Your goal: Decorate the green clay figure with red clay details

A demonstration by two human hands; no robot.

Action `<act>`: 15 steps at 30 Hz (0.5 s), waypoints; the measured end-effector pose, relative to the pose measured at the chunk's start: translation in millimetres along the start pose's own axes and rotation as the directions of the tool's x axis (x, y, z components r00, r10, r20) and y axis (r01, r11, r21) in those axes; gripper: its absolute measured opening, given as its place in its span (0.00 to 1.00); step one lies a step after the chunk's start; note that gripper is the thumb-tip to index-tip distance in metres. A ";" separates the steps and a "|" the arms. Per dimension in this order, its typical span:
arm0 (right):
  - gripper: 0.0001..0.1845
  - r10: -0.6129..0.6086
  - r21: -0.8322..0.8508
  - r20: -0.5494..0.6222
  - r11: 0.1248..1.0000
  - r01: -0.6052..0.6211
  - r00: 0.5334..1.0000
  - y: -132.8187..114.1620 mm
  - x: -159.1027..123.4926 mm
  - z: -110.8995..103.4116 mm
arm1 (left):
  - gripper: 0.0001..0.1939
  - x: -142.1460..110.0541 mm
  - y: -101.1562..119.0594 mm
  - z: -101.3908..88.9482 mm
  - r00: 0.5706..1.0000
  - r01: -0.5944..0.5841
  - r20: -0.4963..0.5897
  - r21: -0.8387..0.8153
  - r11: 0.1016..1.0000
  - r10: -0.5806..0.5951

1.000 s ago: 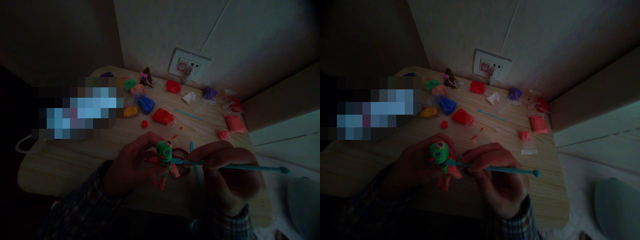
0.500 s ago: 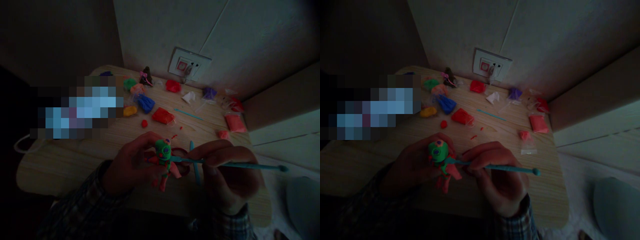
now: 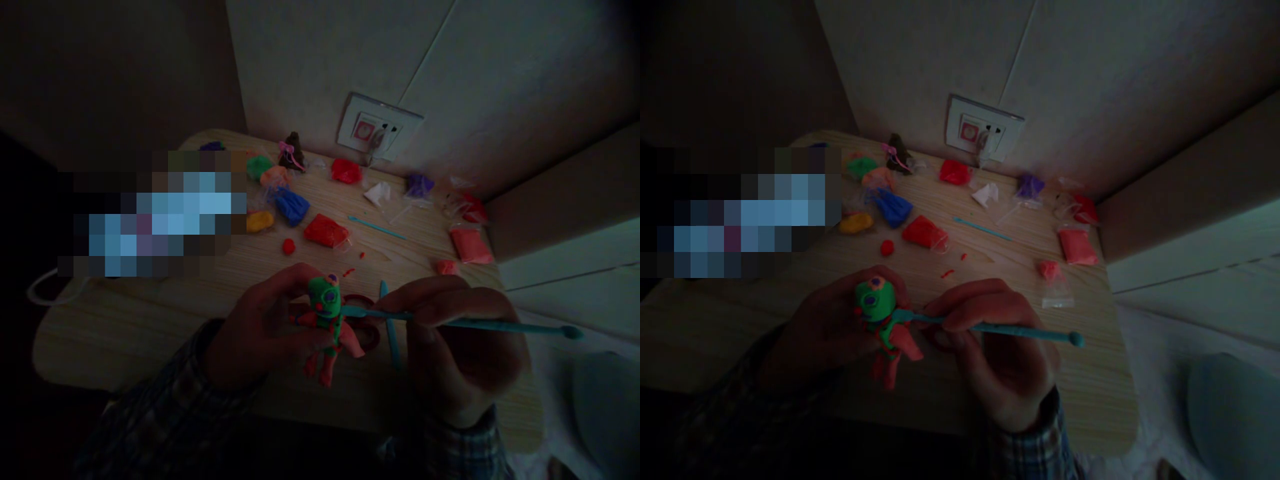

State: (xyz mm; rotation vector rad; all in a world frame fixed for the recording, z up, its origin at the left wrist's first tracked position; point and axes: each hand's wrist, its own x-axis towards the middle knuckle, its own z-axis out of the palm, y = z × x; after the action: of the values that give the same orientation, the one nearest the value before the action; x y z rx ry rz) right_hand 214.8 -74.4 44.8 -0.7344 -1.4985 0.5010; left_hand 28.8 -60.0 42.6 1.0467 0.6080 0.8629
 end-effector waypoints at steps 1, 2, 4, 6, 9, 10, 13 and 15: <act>0.07 0.007 0.004 0.008 1.000 -0.007 1.000 -0.1 0.0 -0.2 | 0.12 0.2 -0.3 0.2 1.000 0.008 0.008 -0.028 1.000 -0.008; 0.07 0.013 0.008 0.014 1.000 -0.013 1.000 -0.3 -0.1 -0.3 | 0.12 0.4 -0.6 0.2 1.000 0.014 0.004 -0.052 0.999 -0.013; 0.07 0.021 0.015 0.015 1.000 -0.021 1.000 -0.8 -0.2 -0.4 | 0.12 0.8 -1.0 -0.2 0.999 -0.003 -0.035 -0.048 0.999 0.002; 0.08 0.027 0.014 0.014 1.000 -0.027 1.000 -1.5 -0.2 -0.1 | 0.12 1.3 -0.7 -0.9 0.997 -0.033 -0.072 -0.007 0.999 0.032; 0.06 0.013 0.009 0.007 1.000 -0.013 1.000 -1.7 0.0 0.3 | 0.14 2.1 1.1 -1.0 0.997 -0.030 -0.071 -0.016 0.999 0.029; 0.06 0.021 0.002 0.007 1.000 -0.021 1.000 -1.6 0.0 0.3 | 0.14 2.3 1.7 -0.7 0.999 -0.018 -0.049 -0.049 0.999 0.015; 0.05 0.019 0.009 0.002 1.000 -0.019 1.000 -2.1 0.1 -0.3 | 0.13 2.2 2.6 0.4 0.999 0.036 0.028 -0.160 0.987 -0.032; 0.04 0.042 0.056 0.000 0.998 -0.042 0.999 -4.2 0.1 -0.8 | 0.13 1.7 1.9 0.6 0.998 0.047 0.044 -0.186 0.981 -0.039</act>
State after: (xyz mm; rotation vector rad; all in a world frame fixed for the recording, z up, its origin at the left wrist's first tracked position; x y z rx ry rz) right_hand 215.0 -77.3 47.8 -0.7235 -1.4643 0.5718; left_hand 29.6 -58.4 44.4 0.8759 0.5037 0.8420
